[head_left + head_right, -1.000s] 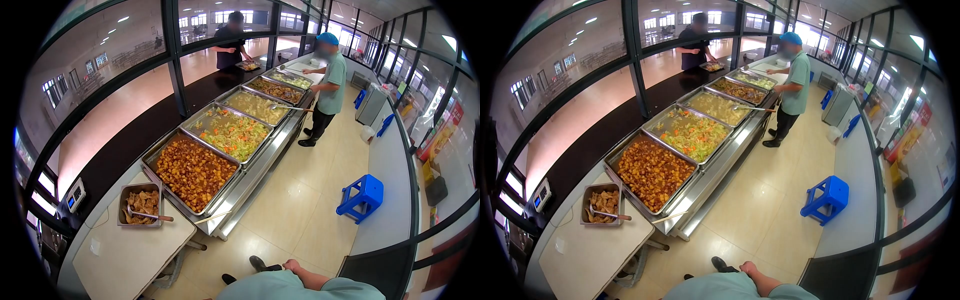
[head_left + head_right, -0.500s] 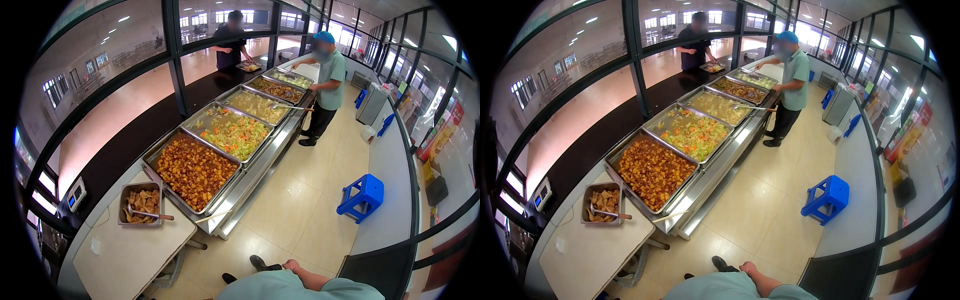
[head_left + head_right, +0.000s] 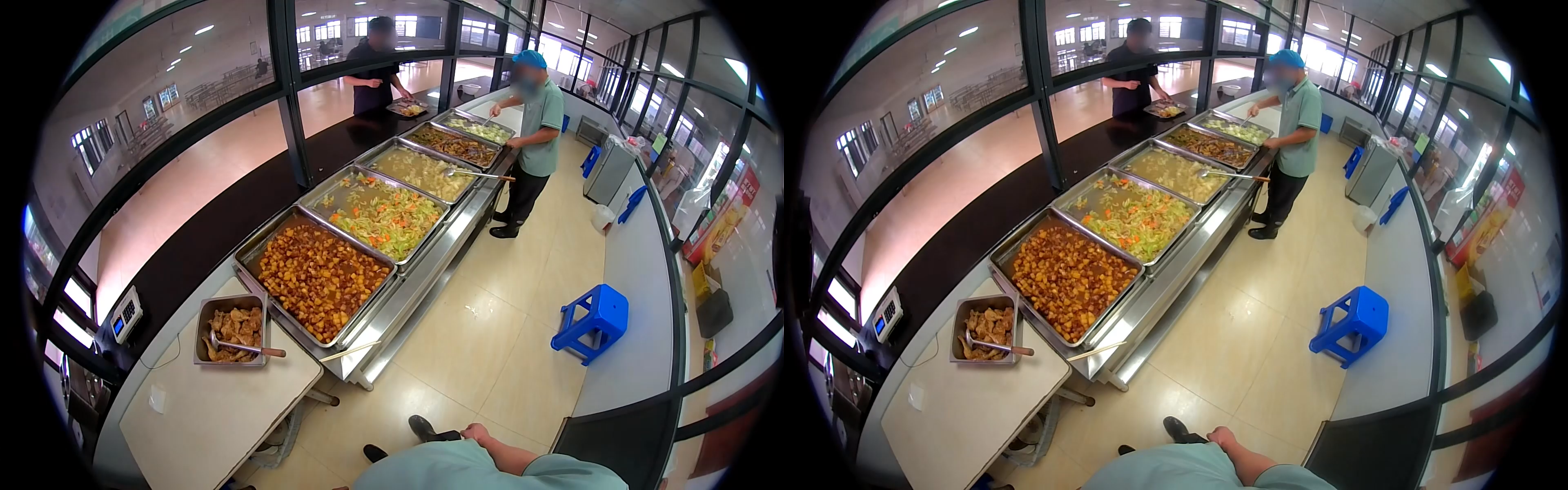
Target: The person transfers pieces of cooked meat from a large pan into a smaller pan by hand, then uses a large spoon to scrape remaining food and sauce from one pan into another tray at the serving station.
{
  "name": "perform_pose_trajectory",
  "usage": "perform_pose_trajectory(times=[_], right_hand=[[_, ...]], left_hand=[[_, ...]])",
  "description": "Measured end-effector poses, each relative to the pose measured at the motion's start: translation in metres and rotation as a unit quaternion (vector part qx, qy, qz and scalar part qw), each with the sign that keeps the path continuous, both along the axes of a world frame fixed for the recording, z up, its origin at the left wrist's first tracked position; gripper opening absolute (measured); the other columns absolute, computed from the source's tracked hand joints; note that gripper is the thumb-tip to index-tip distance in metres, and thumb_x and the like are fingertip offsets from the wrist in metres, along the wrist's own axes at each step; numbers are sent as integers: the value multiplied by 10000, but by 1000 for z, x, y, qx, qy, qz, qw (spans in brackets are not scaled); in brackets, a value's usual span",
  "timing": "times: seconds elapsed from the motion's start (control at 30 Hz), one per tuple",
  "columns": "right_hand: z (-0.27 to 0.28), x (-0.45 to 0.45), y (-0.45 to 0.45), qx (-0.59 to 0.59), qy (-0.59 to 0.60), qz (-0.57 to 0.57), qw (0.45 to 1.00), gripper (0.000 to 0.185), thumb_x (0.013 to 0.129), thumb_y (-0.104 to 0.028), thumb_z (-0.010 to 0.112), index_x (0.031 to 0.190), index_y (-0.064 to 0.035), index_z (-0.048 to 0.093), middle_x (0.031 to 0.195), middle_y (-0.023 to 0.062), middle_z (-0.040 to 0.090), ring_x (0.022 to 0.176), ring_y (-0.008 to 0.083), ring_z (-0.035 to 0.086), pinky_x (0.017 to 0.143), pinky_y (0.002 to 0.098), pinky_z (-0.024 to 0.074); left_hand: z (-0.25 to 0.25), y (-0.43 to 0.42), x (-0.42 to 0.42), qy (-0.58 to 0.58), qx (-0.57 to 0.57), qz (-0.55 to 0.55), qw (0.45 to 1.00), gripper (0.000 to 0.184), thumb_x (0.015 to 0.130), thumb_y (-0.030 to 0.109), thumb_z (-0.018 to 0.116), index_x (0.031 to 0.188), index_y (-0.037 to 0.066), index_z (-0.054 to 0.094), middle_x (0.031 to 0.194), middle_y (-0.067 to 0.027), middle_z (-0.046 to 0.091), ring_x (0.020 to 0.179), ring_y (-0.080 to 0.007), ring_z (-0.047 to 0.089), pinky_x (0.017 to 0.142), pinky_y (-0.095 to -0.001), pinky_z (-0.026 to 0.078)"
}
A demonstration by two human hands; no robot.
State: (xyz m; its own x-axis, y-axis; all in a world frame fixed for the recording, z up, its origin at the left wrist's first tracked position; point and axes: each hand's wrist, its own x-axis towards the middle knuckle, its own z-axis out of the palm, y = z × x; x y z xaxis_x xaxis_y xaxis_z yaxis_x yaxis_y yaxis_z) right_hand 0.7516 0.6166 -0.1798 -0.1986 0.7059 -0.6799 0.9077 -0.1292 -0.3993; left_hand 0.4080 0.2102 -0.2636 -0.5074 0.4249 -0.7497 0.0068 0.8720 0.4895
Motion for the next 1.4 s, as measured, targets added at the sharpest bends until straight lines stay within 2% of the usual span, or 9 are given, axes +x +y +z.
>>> perform_pose_trajectory(times=[0.03, 0.23, 0.43, 0.53, 0.73, 0.83, 1.03, 1.13, 1.4], right_hand=[[-1, 0, 0, 1, 1, 5, 1000, 411, 689, -380, 591, 843, -17, 710, 907, 213, 675, 890, 338, 649, 790, 389, 505], [1, 0, 0, -1, 0, 13, 1000, 429, 685, -398, 597, 848, -18, 711, 915, 215, 672, 896, 338, 648, 788, 391, 506], [-4, 2, -1, 3, -5, -4, 1000, 428, 683, -401, 595, 838, -19, 712, 906, 214, 674, 884, 339, 651, 779, 391, 509], [0, 2, 1, -13, 5, 9, 1000, 421, 680, -396, 594, 830, -21, 713, 900, 210, 676, 880, 337, 652, 776, 391, 509], [-1, 4, 1, -2, 10, 12, 1000, 415, 674, -392, 591, 834, -29, 715, 899, 201, 680, 874, 332, 654, 772, 387, 511], [5, 3, 2, -7, 15, 1, 1000, 399, 665, -344, 566, 828, -8, 705, 923, 239, 659, 911, 374, 632, 798, 407, 502], [10, 2, 3, -8, 28, -1, 1000, 391, 670, -336, 563, 848, -20, 709, 935, 227, 663, 920, 365, 632, 812, 396, 503], [10, 1, 6, -27, 14, 8, 1000, 389, 675, -337, 559, 849, -23, 709, 943, 224, 663, 928, 363, 630, 816, 397, 503], [13, -4, 10, -6, 0, 25, 1000, 391, 692, -339, 561, 856, -15, 706, 946, 230, 659, 928, 363, 631, 815, 396, 503]], left_hand=[[-3, 1, 0, 26, -3, -42, 999, 361, 880, 323, 485, 915, 8, 658, 910, -136, 655, 873, -252, 577, 808, -397, 455], [-17, -5, 7, -24, 50, 80, 995, 346, 903, 308, 473, 944, 20, 661, 923, -135, 655, 880, -242, 579, 813, -389, 461], [-24, -8, 3, 57, 37, -88, 994, 318, 918, 275, 447, 948, 35, 654, 936, -151, 652, 884, -267, 584, 814, -405, 463], [-21, -2, 2, 132, 1, -206, 970, 296, 916, 248, 435, 933, 46, 651, 947, -166, 654, 884, -289, 592, 811, -415, 465], [6, 2, 5, 218, -8, -313, 924, 192, 857, 206, 494, 887, 77, 634, 911, -177, 652, 848, -317, 609, 784, -431, 472], [15, 5, 4, 175, -23, -297, 938, 186, 843, 200, 509, 883, 75, 641, 912, -186, 656, 862, -317, 612, 776, -432, 475], [7, 9, 2, 119, -12, -223, 967, 272, 868, 232, 478, 887, 35, 666, 931, -179, 667, 869, -314, 609, 786, -416, 468], [7, 8, 7, -13, 10, 21, 1000, 330, 879, 265, 467, 918, 6, 666, 931, -167, 666, 860, -294, 603, 794, -398, 465], [45, 25, 12, -109, -31, 219, 969, 369, 870, 281, 510, 996, -40, 642, 938, -156, 655, 897, -254, 598, 813, -382, 468]])
